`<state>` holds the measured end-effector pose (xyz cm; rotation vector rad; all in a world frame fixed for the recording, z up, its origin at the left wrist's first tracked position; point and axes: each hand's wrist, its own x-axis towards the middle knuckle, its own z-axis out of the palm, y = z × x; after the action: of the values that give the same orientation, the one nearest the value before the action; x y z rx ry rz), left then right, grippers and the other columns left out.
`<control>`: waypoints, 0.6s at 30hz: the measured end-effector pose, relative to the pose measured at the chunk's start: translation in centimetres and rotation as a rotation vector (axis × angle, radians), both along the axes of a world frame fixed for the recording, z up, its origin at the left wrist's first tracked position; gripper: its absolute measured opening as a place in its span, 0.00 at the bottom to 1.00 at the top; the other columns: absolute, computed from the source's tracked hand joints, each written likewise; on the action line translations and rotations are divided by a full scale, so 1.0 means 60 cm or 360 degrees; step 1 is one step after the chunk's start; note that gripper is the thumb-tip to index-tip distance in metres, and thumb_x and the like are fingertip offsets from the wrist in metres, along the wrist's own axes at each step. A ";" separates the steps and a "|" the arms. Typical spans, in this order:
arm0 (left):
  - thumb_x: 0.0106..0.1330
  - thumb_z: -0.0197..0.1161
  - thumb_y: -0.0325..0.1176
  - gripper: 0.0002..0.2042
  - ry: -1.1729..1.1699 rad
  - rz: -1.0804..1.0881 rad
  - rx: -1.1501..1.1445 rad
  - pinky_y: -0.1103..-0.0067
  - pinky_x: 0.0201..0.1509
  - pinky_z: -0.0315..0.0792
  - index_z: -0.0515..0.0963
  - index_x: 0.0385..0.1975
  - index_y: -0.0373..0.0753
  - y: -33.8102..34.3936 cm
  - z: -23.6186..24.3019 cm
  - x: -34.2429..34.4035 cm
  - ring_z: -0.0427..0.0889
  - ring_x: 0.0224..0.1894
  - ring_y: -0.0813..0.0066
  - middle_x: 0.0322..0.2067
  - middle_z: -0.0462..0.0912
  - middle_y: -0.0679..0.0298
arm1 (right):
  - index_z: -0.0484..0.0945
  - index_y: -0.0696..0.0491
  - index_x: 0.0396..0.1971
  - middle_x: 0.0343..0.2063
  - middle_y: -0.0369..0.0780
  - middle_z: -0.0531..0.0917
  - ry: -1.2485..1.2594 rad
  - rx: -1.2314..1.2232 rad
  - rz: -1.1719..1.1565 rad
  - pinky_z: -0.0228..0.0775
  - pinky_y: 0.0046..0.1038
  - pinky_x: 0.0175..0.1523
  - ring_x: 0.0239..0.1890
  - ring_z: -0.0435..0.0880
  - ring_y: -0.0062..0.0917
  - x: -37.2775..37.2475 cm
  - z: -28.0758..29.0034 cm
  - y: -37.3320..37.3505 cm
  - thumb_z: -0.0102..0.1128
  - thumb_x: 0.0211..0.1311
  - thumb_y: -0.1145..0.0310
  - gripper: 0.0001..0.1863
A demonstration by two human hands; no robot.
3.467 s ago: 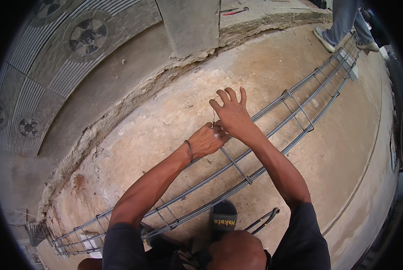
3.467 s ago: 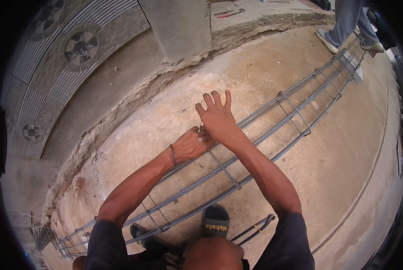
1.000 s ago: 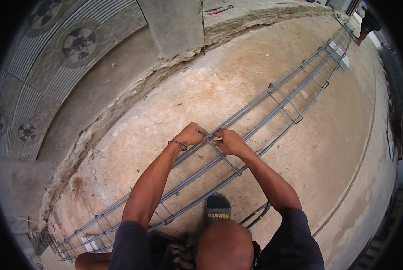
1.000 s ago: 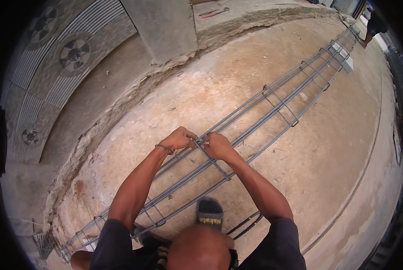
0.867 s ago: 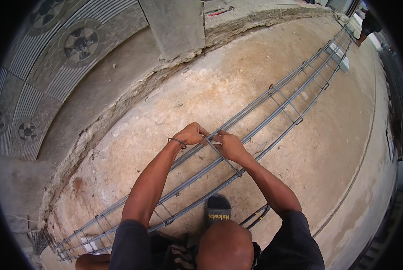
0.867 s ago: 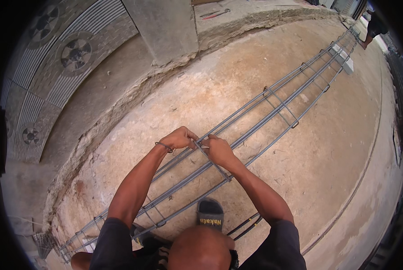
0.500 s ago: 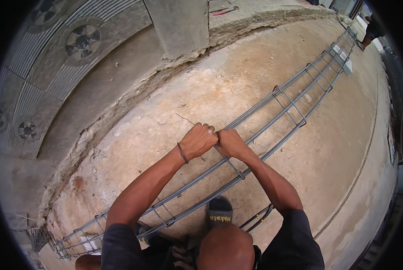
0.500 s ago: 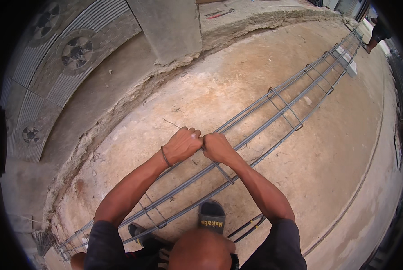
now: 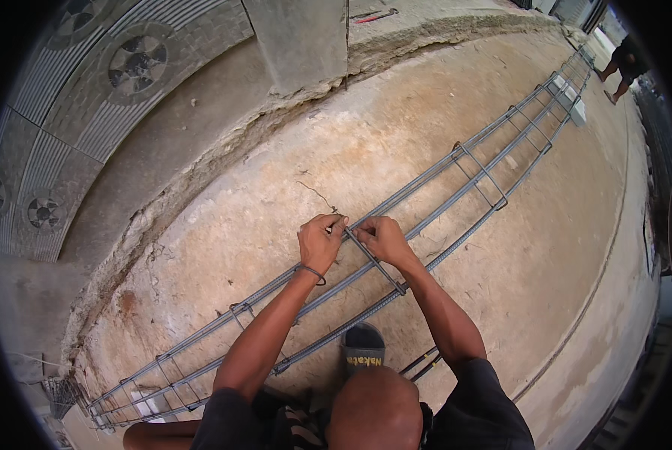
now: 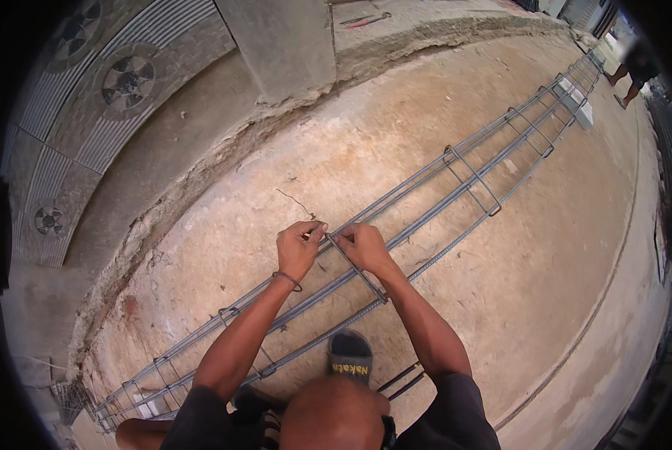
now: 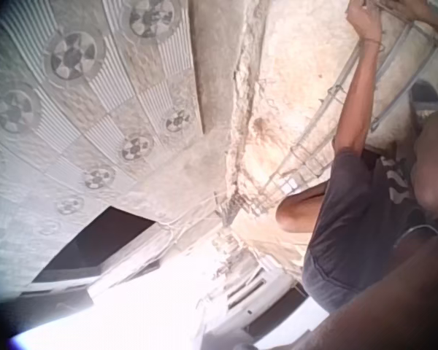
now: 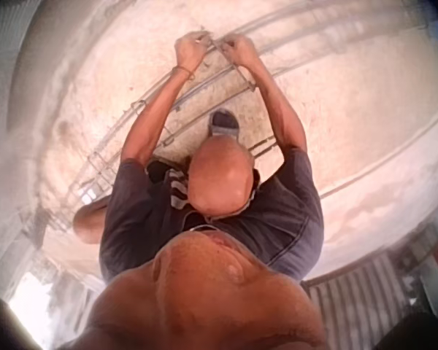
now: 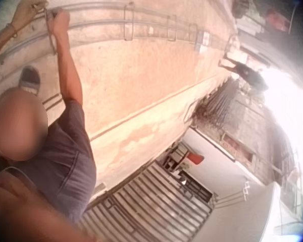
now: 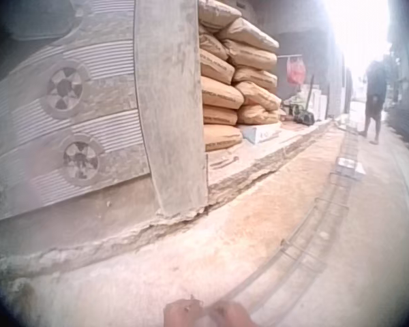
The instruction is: The person secures metal wire around rebar joints using pliers. The person pulls the wire tight and twists it repeatedly to secure the reinforcement structure.
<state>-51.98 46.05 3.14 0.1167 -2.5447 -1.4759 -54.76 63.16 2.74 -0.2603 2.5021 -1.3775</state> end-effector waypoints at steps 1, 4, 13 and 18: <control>0.61 0.69 0.34 0.10 -0.0234 0.0009 -0.0030 0.76 0.35 0.77 0.84 0.35 0.34 0.003 0.016 -0.012 0.85 0.33 0.70 0.35 0.86 0.56 | 0.85 0.59 0.29 0.25 0.50 0.84 -0.0078 0.0089 0.0047 0.74 0.35 0.37 0.29 0.86 0.39 -0.012 0.005 0.002 0.66 0.56 0.63 0.13; 0.65 0.66 0.35 0.10 -0.0399 -0.0042 -0.0157 0.76 0.37 0.76 0.84 0.39 0.36 -0.011 -0.005 -0.016 0.83 0.34 0.71 0.35 0.86 0.58 | 0.85 0.59 0.29 0.24 0.49 0.84 -0.0081 0.0216 0.0071 0.74 0.35 0.36 0.29 0.86 0.39 -0.012 0.008 -0.003 0.67 0.56 0.63 0.12; 0.65 0.65 0.33 0.09 -0.0523 -0.0642 0.0123 0.74 0.45 0.74 0.82 0.39 0.35 -0.052 -0.044 -0.038 0.82 0.42 0.72 0.38 0.86 0.61 | 0.84 0.59 0.31 0.26 0.51 0.84 -0.0061 0.0045 0.0167 0.74 0.38 0.38 0.31 0.84 0.44 -0.001 0.016 0.007 0.65 0.56 0.67 0.10; 0.61 0.65 0.27 0.07 0.0051 -0.0681 -0.0436 0.74 0.44 0.75 0.82 0.38 0.34 -0.027 -0.030 -0.027 0.83 0.41 0.63 0.37 0.85 0.54 | 0.83 0.61 0.34 0.31 0.52 0.84 0.0525 0.0209 0.0354 0.74 0.38 0.39 0.35 0.84 0.44 0.002 0.001 -0.001 0.61 0.58 0.72 0.09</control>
<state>-53.57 44.41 1.32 -0.5156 -2.8331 -1.2110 -54.63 63.11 2.81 -0.7686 2.7059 -1.1547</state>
